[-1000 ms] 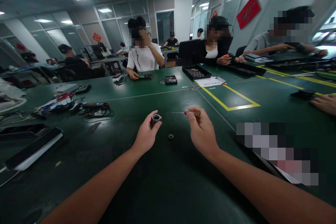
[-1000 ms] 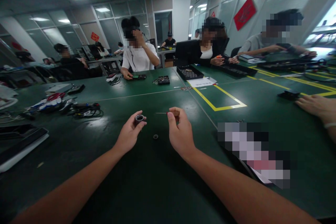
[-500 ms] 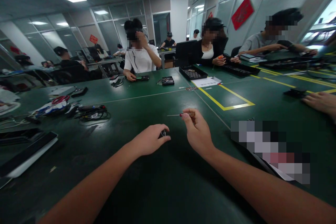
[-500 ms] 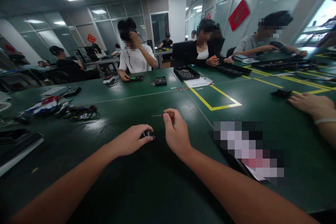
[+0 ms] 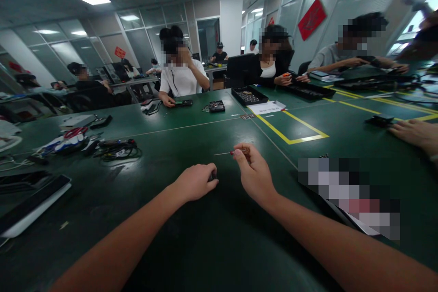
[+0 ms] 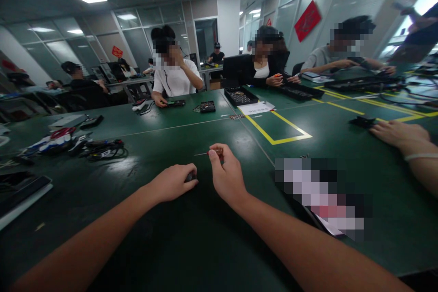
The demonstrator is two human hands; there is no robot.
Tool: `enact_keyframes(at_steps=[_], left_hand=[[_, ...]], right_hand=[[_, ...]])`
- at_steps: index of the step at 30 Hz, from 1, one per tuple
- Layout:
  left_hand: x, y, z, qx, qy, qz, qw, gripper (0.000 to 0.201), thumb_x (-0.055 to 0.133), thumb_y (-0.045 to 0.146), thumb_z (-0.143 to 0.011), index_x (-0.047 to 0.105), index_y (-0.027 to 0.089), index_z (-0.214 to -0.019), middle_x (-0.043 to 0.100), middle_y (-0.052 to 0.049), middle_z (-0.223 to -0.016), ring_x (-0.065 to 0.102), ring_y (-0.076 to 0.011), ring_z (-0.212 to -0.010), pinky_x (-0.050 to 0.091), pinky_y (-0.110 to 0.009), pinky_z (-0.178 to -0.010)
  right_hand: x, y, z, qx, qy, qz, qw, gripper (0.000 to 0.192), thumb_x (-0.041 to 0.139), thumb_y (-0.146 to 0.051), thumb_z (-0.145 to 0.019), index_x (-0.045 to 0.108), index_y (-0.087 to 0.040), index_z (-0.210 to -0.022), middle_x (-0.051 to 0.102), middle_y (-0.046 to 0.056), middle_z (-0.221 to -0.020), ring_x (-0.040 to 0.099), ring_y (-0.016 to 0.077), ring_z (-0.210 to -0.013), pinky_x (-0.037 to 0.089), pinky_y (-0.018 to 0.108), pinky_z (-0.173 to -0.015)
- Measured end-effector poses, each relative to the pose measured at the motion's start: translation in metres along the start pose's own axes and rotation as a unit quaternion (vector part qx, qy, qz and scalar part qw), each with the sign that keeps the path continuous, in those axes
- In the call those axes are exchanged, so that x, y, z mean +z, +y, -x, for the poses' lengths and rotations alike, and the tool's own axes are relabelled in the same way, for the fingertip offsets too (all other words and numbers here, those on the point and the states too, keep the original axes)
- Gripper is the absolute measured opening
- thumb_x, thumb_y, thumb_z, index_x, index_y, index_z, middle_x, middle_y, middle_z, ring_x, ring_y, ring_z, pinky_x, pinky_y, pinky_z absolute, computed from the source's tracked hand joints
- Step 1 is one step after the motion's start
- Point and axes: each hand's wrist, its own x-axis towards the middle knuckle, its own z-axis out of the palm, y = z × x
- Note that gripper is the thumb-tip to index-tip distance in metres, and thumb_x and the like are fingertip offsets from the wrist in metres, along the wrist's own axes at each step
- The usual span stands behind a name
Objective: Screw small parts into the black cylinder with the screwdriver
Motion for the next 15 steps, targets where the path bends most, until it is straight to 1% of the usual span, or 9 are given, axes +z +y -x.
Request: enact_keyframes(at_steps=[2, 5, 8, 10, 11, 13, 15], left_hand=[[0.000, -0.005, 0.000, -0.013, 0.027, 0.048, 0.998, 0.018, 0.065, 0.032, -0.085, 0.067, 0.024, -0.100, 0.069, -0.006, -0.088, 0.063, -0.0250, -0.076, 0.041, -0.032, -0.064], [-0.005, -0.015, -0.001, -0.028, 0.056, 0.136, 0.989, 0.021, 0.060, 0.032, -0.085, 0.070, 0.024, -0.102, 0.069, -0.005, -0.091, 0.063, -0.0233, -0.079, 0.042, -0.031, -0.067], [-0.014, -0.027, 0.003, -0.065, 0.062, 0.250, 0.964, 0.028, 0.051, 0.034, -0.088, 0.071, 0.021, -0.103, 0.067, -0.004, -0.087, 0.059, -0.0190, -0.070, 0.041, -0.029, -0.063], [-0.020, -0.037, 0.012, -0.099, 0.079, 0.336, 0.933, 0.027, 0.049, 0.034, -0.087, 0.069, 0.018, -0.096, 0.063, -0.003, -0.079, 0.054, -0.0160, -0.062, 0.038, -0.026, -0.056], [-0.023, -0.042, 0.018, -0.114, 0.097, 0.378, 0.914, 0.025, 0.049, 0.034, -0.086, 0.067, 0.018, -0.092, 0.060, -0.002, -0.077, 0.053, -0.0151, -0.060, 0.037, -0.025, -0.054], [-0.032, -0.052, 0.037, -0.136, 0.135, 0.453, 0.871, 0.020, 0.051, 0.033, -0.083, 0.062, 0.017, -0.086, 0.057, -0.001, -0.073, 0.052, -0.0138, -0.059, 0.035, -0.023, -0.050], [-0.043, -0.060, 0.061, -0.165, 0.161, 0.507, 0.830, 0.016, 0.053, 0.033, -0.084, 0.058, 0.018, -0.085, 0.057, 0.000, -0.073, 0.051, -0.0127, -0.059, 0.037, -0.022, -0.050]], right_hand=[[0.000, -0.001, 0.000, 0.001, -0.003, 0.001, 1.000, 0.022, 0.052, -0.042, -0.097, 0.063, -0.024, -0.103, 0.070, 0.005, -0.095, 0.067, 0.0235, -0.092, 0.049, 0.039, -0.084], [-0.001, 0.000, 0.000, 0.004, -0.010, 0.002, 1.000, 0.022, 0.052, -0.042, -0.098, 0.063, -0.024, -0.103, 0.071, 0.005, -0.096, 0.067, 0.0238, -0.093, 0.050, 0.040, -0.084], [-0.001, 0.001, 0.000, 0.005, -0.011, 0.004, 1.000, 0.023, 0.052, -0.043, -0.098, 0.063, -0.024, -0.104, 0.071, 0.005, -0.096, 0.067, 0.0235, -0.092, 0.050, 0.040, -0.084], [-0.001, 0.002, -0.001, 0.005, -0.010, 0.000, 1.000, 0.022, 0.052, -0.043, -0.098, 0.063, -0.024, -0.103, 0.071, 0.005, -0.096, 0.067, 0.0233, -0.092, 0.050, 0.040, -0.085], [-0.001, 0.003, -0.001, 0.006, -0.011, -0.002, 1.000, 0.022, 0.053, -0.042, -0.098, 0.063, -0.024, -0.103, 0.071, 0.005, -0.096, 0.067, 0.0233, -0.092, 0.050, 0.040, -0.085], [-0.001, 0.003, -0.001, 0.007, -0.012, -0.005, 1.000, 0.022, 0.053, -0.042, -0.098, 0.064, -0.024, -0.103, 0.071, 0.005, -0.096, 0.067, 0.0232, -0.093, 0.049, 0.040, -0.086], [-0.001, 0.004, -0.001, 0.009, -0.015, -0.001, 1.000, 0.021, 0.053, -0.042, -0.098, 0.064, -0.024, -0.104, 0.071, 0.004, -0.096, 0.067, 0.0229, -0.093, 0.050, 0.039, -0.085]])
